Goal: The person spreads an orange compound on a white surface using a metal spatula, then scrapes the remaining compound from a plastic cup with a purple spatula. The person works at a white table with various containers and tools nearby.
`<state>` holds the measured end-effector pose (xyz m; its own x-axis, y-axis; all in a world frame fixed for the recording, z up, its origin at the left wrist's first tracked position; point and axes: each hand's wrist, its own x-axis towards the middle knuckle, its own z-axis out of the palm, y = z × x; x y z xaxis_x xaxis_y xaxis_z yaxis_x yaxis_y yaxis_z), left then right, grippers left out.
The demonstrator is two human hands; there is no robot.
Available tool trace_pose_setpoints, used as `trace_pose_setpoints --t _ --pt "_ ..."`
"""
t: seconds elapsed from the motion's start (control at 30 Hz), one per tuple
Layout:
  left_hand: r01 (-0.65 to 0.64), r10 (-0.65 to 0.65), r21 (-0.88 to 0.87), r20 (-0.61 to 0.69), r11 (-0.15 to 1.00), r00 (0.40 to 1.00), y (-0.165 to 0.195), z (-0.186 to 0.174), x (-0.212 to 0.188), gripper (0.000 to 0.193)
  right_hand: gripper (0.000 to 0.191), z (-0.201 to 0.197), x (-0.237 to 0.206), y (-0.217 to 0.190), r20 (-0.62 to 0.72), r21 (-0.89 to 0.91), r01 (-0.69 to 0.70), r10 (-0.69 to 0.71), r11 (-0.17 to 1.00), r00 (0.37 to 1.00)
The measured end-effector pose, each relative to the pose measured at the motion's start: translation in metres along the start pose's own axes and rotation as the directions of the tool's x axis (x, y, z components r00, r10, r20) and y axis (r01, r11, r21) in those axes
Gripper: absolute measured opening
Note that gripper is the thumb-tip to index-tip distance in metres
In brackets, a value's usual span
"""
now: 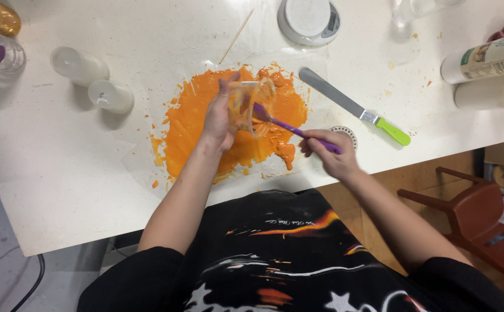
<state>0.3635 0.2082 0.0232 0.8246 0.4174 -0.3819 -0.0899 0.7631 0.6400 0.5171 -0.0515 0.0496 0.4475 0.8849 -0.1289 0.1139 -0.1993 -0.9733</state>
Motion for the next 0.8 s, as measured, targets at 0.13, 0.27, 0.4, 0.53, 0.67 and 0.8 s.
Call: trace_pose_setpoints --t 0.13,0.27,0.4,0.53,0.67,0.8 --pt "-0.168 0.168 0.015 -0.045 0.986 0.985 -0.013 -0.004 0.002 0.100 0.029 0.025 -0.012 0.013 -0.043 0.442 -0.189 0.231 0.877 0.972" --pt "-0.335 0.334 0.024 0.016 0.942 0.942 -0.026 -0.007 0.002 0.101 0.033 0.040 -0.024 -0.003 -0.042 0.692 -0.272 0.413 0.669 0.910" --pt "-0.459 0.457 0.052 0.051 0.887 0.888 -0.034 -0.012 0.001 0.109 0.029 0.049 -0.033 -0.028 0.005 0.805 -0.369 0.617 0.464 0.787" --pt "-0.546 0.546 0.122 0.033 0.829 0.837 -0.038 -0.016 0.001 0.116 0.024 0.050 -0.032 -0.046 0.120 0.909 -0.360 0.692 0.212 0.712" --pt "-0.585 0.590 0.149 0.012 0.797 0.807 -0.040 -0.011 0.001 0.115 0.023 0.038 -0.024 -0.049 0.269 0.962 -0.236 0.605 -0.136 0.750" --pt "-0.530 0.513 -0.077 -0.166 0.845 0.842 -0.037 -0.003 0.000 0.104 0.021 0.017 -0.018 -0.041 0.092 0.994 -0.113 0.583 0.000 0.807"
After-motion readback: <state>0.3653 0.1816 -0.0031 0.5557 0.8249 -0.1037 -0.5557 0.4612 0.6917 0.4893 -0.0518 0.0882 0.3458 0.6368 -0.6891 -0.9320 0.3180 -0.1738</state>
